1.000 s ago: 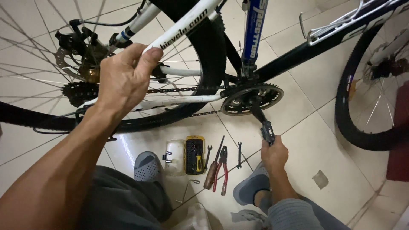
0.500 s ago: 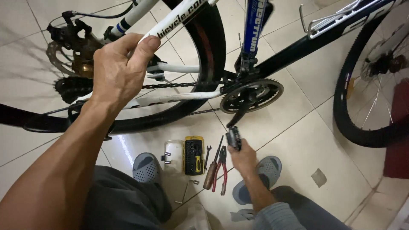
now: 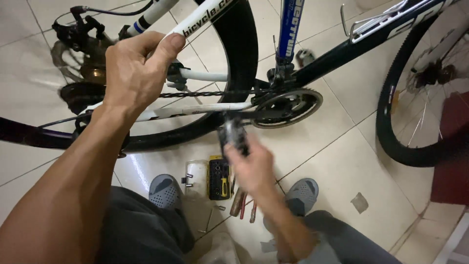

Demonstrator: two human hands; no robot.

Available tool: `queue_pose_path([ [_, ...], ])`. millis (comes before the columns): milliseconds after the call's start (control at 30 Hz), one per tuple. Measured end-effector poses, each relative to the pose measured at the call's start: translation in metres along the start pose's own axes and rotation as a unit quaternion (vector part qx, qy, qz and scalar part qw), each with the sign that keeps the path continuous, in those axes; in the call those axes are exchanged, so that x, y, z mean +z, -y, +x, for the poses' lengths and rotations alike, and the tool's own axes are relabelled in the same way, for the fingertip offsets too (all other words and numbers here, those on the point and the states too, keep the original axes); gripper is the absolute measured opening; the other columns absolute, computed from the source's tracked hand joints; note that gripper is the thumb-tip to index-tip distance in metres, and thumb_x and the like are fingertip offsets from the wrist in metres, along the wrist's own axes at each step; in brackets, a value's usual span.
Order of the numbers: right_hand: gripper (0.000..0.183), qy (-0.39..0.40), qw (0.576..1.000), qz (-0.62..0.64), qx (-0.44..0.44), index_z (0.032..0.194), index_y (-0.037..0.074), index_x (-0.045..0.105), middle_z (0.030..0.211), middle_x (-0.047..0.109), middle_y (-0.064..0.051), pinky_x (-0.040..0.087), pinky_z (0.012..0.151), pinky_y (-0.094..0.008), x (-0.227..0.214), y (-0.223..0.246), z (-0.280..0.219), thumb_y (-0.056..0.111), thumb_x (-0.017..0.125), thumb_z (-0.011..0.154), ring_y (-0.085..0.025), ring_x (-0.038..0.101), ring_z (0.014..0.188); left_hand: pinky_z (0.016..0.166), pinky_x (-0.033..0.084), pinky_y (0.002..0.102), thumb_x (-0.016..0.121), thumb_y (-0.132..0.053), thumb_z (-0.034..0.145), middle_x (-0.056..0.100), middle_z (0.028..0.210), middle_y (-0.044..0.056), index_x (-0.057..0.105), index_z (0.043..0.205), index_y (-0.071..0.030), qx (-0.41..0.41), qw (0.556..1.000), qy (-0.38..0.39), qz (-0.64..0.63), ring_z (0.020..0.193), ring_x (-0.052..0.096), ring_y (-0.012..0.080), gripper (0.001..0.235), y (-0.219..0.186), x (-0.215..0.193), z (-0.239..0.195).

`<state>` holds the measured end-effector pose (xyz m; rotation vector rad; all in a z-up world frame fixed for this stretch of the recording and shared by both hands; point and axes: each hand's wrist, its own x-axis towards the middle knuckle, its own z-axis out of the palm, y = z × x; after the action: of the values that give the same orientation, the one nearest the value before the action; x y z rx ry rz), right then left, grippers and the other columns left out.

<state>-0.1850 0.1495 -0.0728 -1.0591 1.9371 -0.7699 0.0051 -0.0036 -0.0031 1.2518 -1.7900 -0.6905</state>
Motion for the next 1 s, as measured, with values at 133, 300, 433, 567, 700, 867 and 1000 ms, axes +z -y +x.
queue_pose_path([
  [133, 0.031, -0.129, 0.972, -0.017, -0.195, 0.115, 0.007, 0.073, 0.101, 0.076, -0.008, 0.062, 0.074, -0.033, -0.069, 0.021, 0.004, 0.02, 0.072, 0.086, -0.02, 0.072, 0.085, 0.057, 0.031, 0.032, 0.055, -0.056, 0.104, 0.05, 0.065, -0.004, 0.071, 0.083, -0.012, 0.004, 1.0, 0.001, 0.003, 0.063, 0.043, 0.0106, 0.051, 0.002, 0.0, 0.0],
  [300, 0.036, -0.32, 0.918, -0.234, -0.018, 0.131, 0.01, 0.066, 0.118, 0.068, -0.012, 0.057, 0.074, -0.046, -0.158, 0.054, -0.009, 0.022, 0.073, 0.097, -0.034, 0.064, 0.099, 0.054, 0.027, 0.032, 0.062, -0.047, 0.111, 0.044, 0.062, -0.005, 0.064, 0.075, -0.012, 0.014, 1.0, -0.004, -0.004, 0.06, 0.037, 0.0095, 0.05, 0.004, 0.001, -0.001],
  [433, 0.022, -0.405, 0.834, -0.347, -0.143, 0.102, 0.012, 0.076, 0.084, 0.066, -0.006, 0.042, 0.058, -0.04, -0.21, -0.046, 0.04, 0.032, 0.076, 0.093, -0.026, 0.058, 0.075, 0.052, 0.026, 0.032, 0.062, -0.042, 0.113, 0.045, 0.066, -0.004, 0.071, 0.085, -0.01, 0.026, 1.0, -0.003, -0.01, 0.061, 0.037, 0.0102, 0.043, 0.003, 0.0, -0.002],
  [567, 0.024, -0.457, 0.79, -0.408, -0.03, 0.104, 0.008, 0.073, 0.092, 0.073, -0.016, 0.054, 0.063, -0.049, -0.219, -0.172, 0.095, 0.03, 0.077, 0.095, -0.037, 0.069, 0.08, 0.055, 0.026, 0.032, 0.06, -0.044, 0.112, 0.043, 0.065, -0.003, 0.066, 0.08, -0.01, 0.024, 1.0, 0.004, -0.011, 0.061, 0.036, 0.0105, 0.047, 0.002, -0.002, -0.003],
  [700, 0.022, -0.307, 0.889, -0.314, 0.131, 0.111, 0.017, 0.068, 0.093, 0.072, -0.012, 0.05, 0.077, -0.047, -0.15, -0.212, 0.101, 0.031, 0.06, 0.097, -0.036, 0.066, 0.086, 0.055, 0.026, 0.032, 0.058, -0.048, 0.109, 0.042, 0.066, -0.004, 0.068, 0.083, -0.01, 0.012, 1.0, 0.005, -0.02, 0.063, 0.036, 0.0103, 0.047, 0.002, 0.0, -0.003],
  [867, 0.025, -0.101, 0.958, -0.242, 0.117, 0.115, 0.016, 0.06, 0.091, 0.073, -0.012, 0.054, 0.071, -0.047, -0.026, -0.178, 0.072, 0.032, 0.056, 0.097, -0.034, 0.069, 0.082, 0.057, 0.029, 0.03, 0.058, -0.051, 0.107, 0.045, 0.066, -0.004, 0.063, 0.078, -0.012, -0.006, 0.999, 0.021, -0.024, 0.064, 0.039, 0.0102, 0.049, -0.002, -0.003, -0.001],
  [1000, 0.061, -0.015, 0.981, -0.189, 0.03, 0.137, 0.021, 0.061, 0.092, 0.077, -0.004, 0.056, 0.062, -0.038, 0.037, -0.111, 0.036, 0.047, 0.07, 0.082, -0.021, 0.068, 0.068, 0.055, 0.029, 0.031, 0.057, -0.052, 0.106, 0.047, 0.067, -0.004, 0.07, 0.085, -0.011, 0.023, 0.999, 0.013, -0.018, 0.064, 0.04, 0.01, 0.048, 0.006, -0.001, 0.0],
])
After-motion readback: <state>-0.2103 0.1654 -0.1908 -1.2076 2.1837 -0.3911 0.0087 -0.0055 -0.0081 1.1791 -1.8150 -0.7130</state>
